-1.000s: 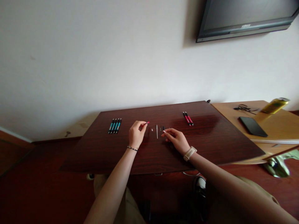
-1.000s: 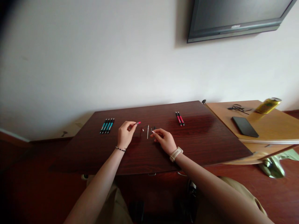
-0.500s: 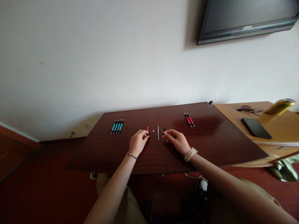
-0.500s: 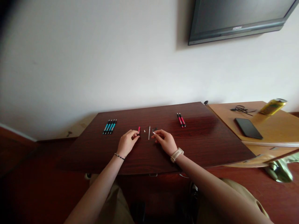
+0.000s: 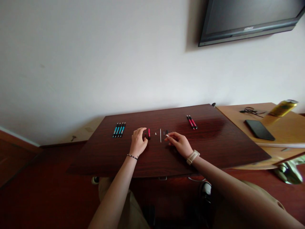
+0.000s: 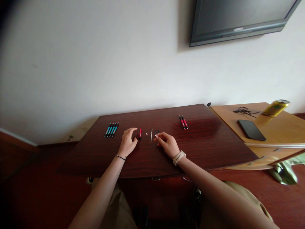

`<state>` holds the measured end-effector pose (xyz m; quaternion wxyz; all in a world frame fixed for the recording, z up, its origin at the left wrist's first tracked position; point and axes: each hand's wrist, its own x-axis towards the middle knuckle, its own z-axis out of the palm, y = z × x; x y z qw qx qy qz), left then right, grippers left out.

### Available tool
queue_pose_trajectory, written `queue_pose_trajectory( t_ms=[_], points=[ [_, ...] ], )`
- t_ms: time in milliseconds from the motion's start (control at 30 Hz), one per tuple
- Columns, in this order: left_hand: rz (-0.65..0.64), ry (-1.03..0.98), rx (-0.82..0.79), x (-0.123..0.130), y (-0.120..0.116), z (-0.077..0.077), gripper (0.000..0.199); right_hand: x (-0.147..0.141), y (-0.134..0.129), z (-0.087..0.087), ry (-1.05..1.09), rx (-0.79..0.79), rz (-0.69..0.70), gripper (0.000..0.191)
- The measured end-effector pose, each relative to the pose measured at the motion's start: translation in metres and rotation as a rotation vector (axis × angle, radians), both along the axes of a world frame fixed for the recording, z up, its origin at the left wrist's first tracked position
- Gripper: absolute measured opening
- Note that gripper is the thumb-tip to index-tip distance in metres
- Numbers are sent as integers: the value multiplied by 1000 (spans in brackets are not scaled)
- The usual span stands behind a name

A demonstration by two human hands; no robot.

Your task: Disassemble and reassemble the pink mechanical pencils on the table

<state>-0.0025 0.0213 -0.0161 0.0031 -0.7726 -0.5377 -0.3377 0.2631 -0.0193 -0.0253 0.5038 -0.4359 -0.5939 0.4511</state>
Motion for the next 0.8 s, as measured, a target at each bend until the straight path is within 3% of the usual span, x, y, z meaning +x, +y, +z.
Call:
queue_pose_trajectory(
  t_ms=[267,433,600,800],
  points=[
    [-14,-76,-104,-11,23,-17,31,0,0,0,-6,15,4,35],
    [61,-82,-111,-15,29,-20,23,0,0,0,-3,-1,9,34],
    [163,-39,-114,-17,30,-17,21,0,0,0,-20,8,-1,35],
    [172,8,-92,-13,25,-12,36,1,0,-1,-8,2,3,38]
  ],
)
